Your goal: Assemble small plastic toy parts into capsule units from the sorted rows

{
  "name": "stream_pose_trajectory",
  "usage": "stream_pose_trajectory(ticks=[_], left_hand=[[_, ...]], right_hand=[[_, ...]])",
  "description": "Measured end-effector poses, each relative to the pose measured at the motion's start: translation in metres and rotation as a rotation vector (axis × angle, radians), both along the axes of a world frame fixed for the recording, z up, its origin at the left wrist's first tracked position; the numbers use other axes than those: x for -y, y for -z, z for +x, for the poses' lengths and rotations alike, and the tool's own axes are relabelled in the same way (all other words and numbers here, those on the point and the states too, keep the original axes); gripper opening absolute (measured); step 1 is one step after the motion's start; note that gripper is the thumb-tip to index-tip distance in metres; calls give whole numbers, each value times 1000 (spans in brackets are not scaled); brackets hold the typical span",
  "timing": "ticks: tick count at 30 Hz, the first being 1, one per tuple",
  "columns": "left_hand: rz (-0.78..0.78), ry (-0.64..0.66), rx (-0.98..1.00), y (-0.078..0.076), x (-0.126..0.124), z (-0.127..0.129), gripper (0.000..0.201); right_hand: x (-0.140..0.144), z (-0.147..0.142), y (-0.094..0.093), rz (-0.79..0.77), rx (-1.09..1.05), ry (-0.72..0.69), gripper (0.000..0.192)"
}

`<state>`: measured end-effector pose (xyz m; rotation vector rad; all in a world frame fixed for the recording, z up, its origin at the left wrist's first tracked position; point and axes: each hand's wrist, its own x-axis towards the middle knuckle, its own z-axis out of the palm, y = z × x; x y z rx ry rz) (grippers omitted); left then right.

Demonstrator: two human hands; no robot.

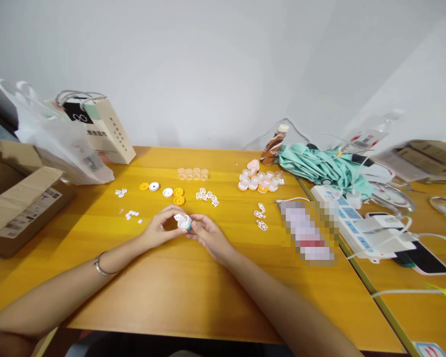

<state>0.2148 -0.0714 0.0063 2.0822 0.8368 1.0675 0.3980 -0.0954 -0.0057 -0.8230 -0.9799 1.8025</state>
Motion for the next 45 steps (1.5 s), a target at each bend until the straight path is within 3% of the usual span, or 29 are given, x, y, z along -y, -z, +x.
stream_pose_trajectory(ticks=[7, 10, 12, 14, 17, 21, 24, 27, 31, 34, 37, 39, 42, 45], left_hand=[[53, 5, -38, 6, 4, 1, 43], [79, -32, -86, -3, 4, -1, 58], [125, -119, -94, -14, -5, -3, 46], [188, -224, -110, -25, -25, -5, 32], [170, -340, -256, -33, -74, -8, 33], [52, -416, -346, -26, -137, -8, 39], [15, -430, -348, -14, -158, -5, 36], [-12, -459, -332, -9, -162, -3, 26], [15, -562, -240, -18, -149, 0, 24], [51, -579, -116, -35, -116, 3, 31], [44, -331, 151, -52, -61, 8, 36], [53, -181, 148, -57, -25, 10, 31], [149, -131, 92, -54, 8, 9, 31], [159, -103, 113, -42, 15, 7, 35]], right_hand=[[5, -4, -4, -105, -139, -61, 35], [0, -1, -2, -126, -168, -46, 34], [-3, 1, -1, -138, -184, -29, 33], [-5, 2, 0, -144, -195, -21, 31], [-6, 3, 0, -155, -215, -9, 29], [-8, 4, 1, -169, -248, -9, 27], [-10, 6, 2, -174, -291, -18, 27], [-11, 7, 2, -178, -327, -5, 29], [-11, 8, 2, -166, -334, -5, 32], [-10, 8, -1, -159, -335, -38, 33], [-8, 9, -4, -154, -360, -85, 34], [-6, 9, -6, -150, -369, -95, 34], [-3, 10, -7, -137, -374, -87, 30], [0, 10, -8, -111, -358, -81, 27]])
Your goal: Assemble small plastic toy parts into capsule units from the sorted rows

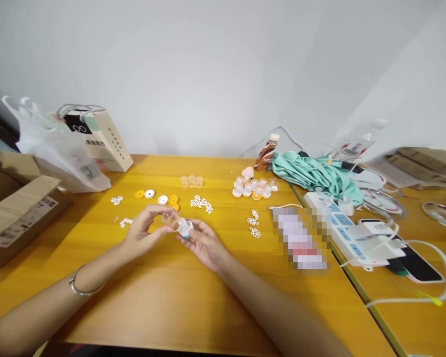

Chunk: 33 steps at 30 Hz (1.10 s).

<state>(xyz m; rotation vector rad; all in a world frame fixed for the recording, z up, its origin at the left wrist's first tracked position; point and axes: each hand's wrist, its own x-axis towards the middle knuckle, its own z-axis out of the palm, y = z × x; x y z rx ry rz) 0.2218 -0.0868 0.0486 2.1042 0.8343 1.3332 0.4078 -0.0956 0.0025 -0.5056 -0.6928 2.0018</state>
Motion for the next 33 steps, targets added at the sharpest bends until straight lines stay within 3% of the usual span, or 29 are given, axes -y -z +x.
stream_pose_trajectory(ticks=[7, 16, 23, 33], left_hand=[[-4, 39, 147, 20, -1, -3, 40], [-48, 68, 284, 19, 8, -1, 38], [63, 40, 293, 17, 10, -2, 39], [192, 73, 90, 20, 14, 0, 48]], right_hand=[[3, -4, -1, 63, 42, 41, 32], [11, -8, -4, 113, 75, 62, 28], [12, -8, -8, 149, 83, 71, 29], [22, -12, -12, 211, 136, 82, 29]])
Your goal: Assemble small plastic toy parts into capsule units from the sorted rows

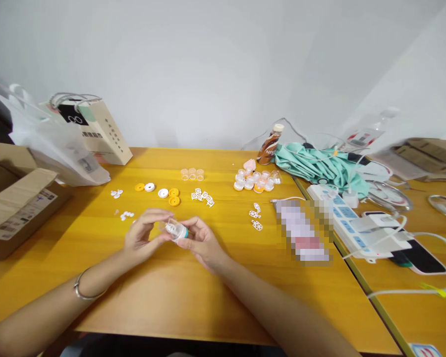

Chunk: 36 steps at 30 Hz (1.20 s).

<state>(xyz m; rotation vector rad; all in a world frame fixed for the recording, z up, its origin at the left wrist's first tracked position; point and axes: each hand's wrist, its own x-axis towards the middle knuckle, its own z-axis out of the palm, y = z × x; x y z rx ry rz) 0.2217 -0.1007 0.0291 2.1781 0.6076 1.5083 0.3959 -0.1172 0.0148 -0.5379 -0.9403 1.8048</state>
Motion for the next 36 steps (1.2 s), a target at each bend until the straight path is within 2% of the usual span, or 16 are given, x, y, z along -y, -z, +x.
stream_pose_trajectory(ticks=[8, 15, 22, 29, 32, 36], left_hand=[[-22, 12, -18, -4, 3, -1, 46], [-89, 43, 9, 1, 2, 0, 45], [-250, 30, 93, 3, 5, 5, 35], [-482, 66, 253, 0, 6, 13, 24], [-604, 138, 302, -1, 5, 13, 22], [-750, 336, 306, -4, 3, 10, 22]], right_hand=[[3, -2, -3, 8, -12, 2, 28], [5, -4, -2, -22, -11, 39, 30], [4, -4, -2, -51, -57, 2, 23], [5, -5, 1, -198, -110, -47, 24], [5, -5, 1, -268, -155, -115, 22], [4, -4, 1, -302, -158, -186, 24]])
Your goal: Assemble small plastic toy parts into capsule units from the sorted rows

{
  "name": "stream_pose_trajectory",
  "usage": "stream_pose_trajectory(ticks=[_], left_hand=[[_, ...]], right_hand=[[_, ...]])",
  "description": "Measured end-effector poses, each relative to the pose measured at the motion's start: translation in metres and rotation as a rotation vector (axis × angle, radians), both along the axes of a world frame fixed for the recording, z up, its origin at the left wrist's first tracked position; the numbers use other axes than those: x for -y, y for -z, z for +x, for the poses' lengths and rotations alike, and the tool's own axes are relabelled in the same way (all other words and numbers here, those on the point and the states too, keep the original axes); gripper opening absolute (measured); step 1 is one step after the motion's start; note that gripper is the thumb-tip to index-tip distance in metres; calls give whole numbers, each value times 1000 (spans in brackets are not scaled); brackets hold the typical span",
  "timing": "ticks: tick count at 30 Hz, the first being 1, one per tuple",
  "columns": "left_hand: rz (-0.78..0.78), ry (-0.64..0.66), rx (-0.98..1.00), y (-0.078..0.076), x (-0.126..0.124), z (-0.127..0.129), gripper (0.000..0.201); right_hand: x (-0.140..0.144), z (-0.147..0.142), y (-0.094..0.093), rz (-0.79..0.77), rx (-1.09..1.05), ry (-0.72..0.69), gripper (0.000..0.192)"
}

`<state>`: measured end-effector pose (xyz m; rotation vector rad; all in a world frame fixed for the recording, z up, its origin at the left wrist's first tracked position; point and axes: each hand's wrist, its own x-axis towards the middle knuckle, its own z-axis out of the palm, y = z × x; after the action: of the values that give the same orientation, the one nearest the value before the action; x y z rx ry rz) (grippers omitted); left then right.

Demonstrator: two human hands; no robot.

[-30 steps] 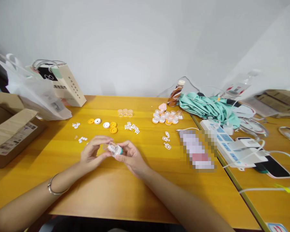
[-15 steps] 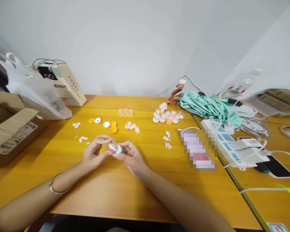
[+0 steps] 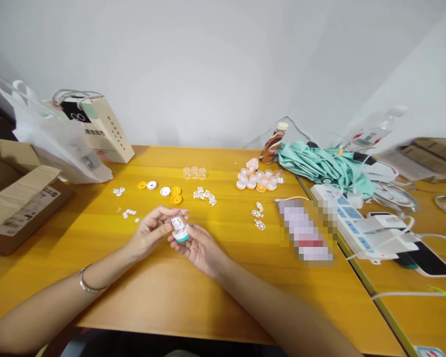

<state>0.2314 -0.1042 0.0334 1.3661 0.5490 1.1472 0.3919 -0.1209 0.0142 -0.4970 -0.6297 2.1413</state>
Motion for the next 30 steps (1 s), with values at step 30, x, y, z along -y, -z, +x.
stream_pose_trajectory(ticks=[30], left_hand=[[-84, 15, -57, 0, -6, -2, 32]], right_hand=[[6, -7, 3, -3, 13, 146, 23]])
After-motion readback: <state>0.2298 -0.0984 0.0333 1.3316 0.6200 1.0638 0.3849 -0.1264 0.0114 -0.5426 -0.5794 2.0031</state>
